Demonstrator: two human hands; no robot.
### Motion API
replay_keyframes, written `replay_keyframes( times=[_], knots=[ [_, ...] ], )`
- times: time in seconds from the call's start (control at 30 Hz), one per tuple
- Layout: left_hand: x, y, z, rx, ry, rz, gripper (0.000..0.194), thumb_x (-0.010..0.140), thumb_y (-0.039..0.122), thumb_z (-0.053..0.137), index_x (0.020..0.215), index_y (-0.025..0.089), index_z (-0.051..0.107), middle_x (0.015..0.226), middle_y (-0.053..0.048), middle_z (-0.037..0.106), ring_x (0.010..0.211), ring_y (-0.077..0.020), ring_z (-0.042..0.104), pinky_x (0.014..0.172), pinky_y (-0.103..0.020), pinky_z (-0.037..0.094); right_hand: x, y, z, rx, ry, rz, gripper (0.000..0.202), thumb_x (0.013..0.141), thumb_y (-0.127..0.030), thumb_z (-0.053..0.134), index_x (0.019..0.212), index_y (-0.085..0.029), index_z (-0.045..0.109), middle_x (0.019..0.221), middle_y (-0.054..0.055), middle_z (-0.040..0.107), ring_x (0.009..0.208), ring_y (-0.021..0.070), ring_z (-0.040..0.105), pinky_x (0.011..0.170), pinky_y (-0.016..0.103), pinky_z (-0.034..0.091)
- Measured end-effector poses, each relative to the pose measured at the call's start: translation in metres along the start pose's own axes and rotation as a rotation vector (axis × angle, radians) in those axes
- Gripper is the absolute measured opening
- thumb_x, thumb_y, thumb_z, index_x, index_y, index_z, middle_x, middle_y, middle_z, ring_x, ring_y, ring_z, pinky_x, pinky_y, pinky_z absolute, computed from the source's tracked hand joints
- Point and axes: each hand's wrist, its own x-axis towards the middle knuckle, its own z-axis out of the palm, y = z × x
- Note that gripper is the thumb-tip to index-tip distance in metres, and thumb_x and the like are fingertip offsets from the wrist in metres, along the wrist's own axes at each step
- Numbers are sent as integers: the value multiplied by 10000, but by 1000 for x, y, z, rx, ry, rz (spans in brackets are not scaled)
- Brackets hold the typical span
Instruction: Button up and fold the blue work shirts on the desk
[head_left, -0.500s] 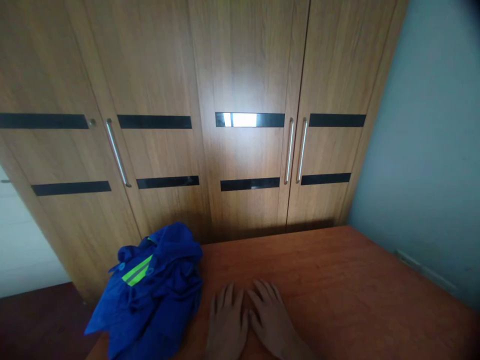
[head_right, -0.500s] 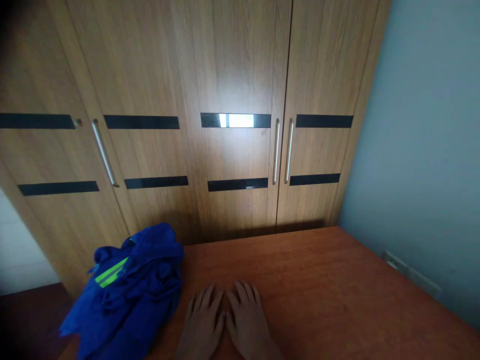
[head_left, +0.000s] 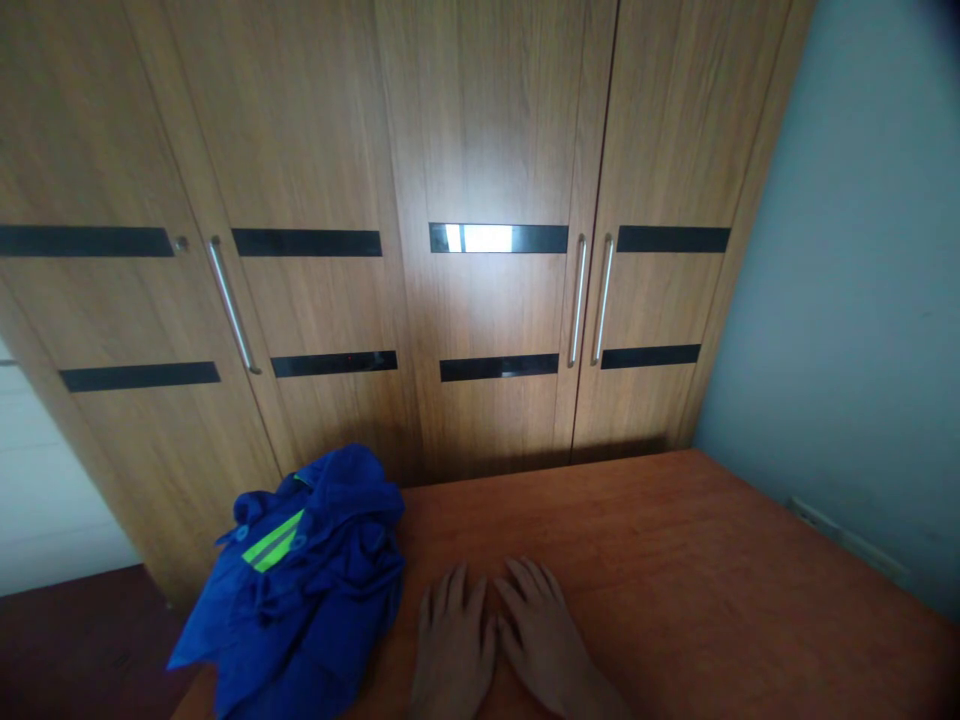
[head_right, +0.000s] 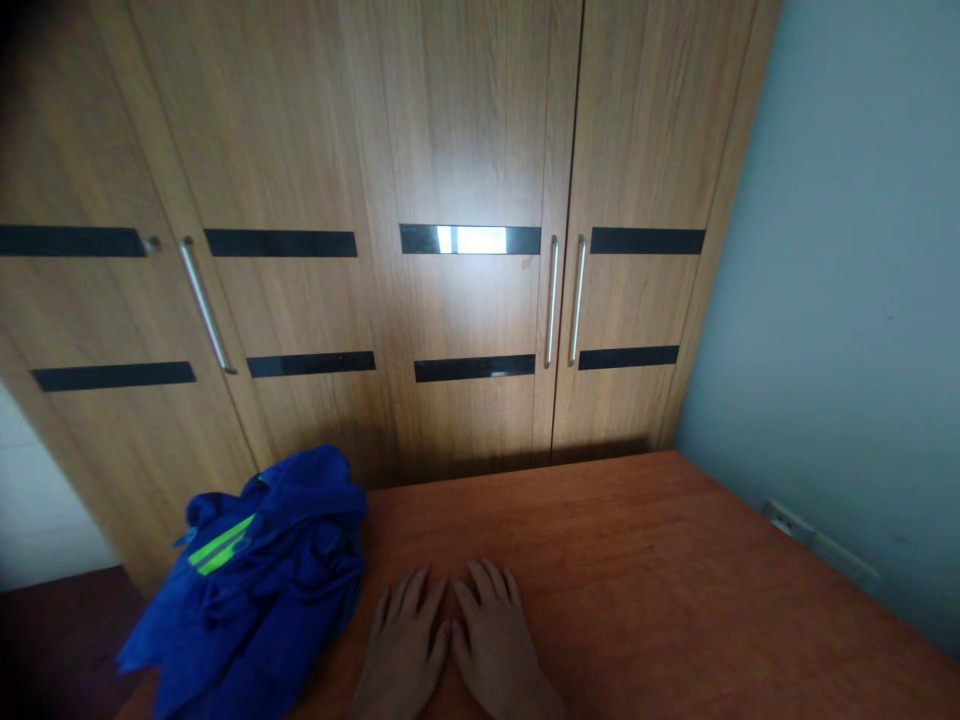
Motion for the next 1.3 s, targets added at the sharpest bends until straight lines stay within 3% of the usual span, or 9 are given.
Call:
replay_keyframes(
  times=[0.7,0.8,0.87,0.97,1.07,1.2,1.3],
  knots=[
    [3,-8,10,-57,52,21,537,831,291,395,1352,200,490,1468,-120,400,1366,-303,318,1123,-517,190,2,0,-3,52,-2,8,424,887,-345,487,1303,-285,539,1417,44,465,1319,263,371,1129,443,214],
    [9,-14,16,-136,124,33,531,824,251,415,1344,178,494,1436,-118,444,1333,-284,378,1110,-479,266,2,0,-3,70,8,17,406,883,-329,483,1276,-272,567,1414,46,469,1313,264,378,1125,438,222],
    [13,-19,15,-208,253,62,520,853,201,363,1363,160,455,1424,-108,455,1315,-233,408,1095,-409,324,1,0,-4,82,9,12,403,882,-319,475,1270,-266,572,1418,47,464,1315,266,374,1122,438,225],
    [14,-25,-5,-213,499,166,504,881,169,333,1379,173,409,1417,-93,453,1310,-202,408,1084,-384,350,1,0,-4,93,5,2,417,872,-318,484,1278,-265,564,1419,52,462,1319,276,370,1118,454,223],
    [10,-31,-43,-63,679,221,500,862,190,420,1361,183,430,1392,-111,477,1303,-250,404,1100,-460,298,2,0,-4,102,3,1,421,871,-328,485,1280,-271,560,1423,47,458,1324,278,363,1122,461,209],
    [2,-48,-104,221,718,162,465,838,258,488,1298,193,512,1425,-140,439,1344,-322,329,1113,-557,161,2,1,-4,109,7,-2,412,876,-333,474,1271,-260,567,1427,52,452,1326,276,360,1121,462,208],
    [4,-75,-142,372,670,17,633,793,404,552,1375,188,426,1494,-148,333,1400,-369,169,1101,-607,71,2,1,-3,112,7,0,415,872,-335,477,1269,-256,568,1430,56,447,1326,281,359,1118,466,213]
  ],
)
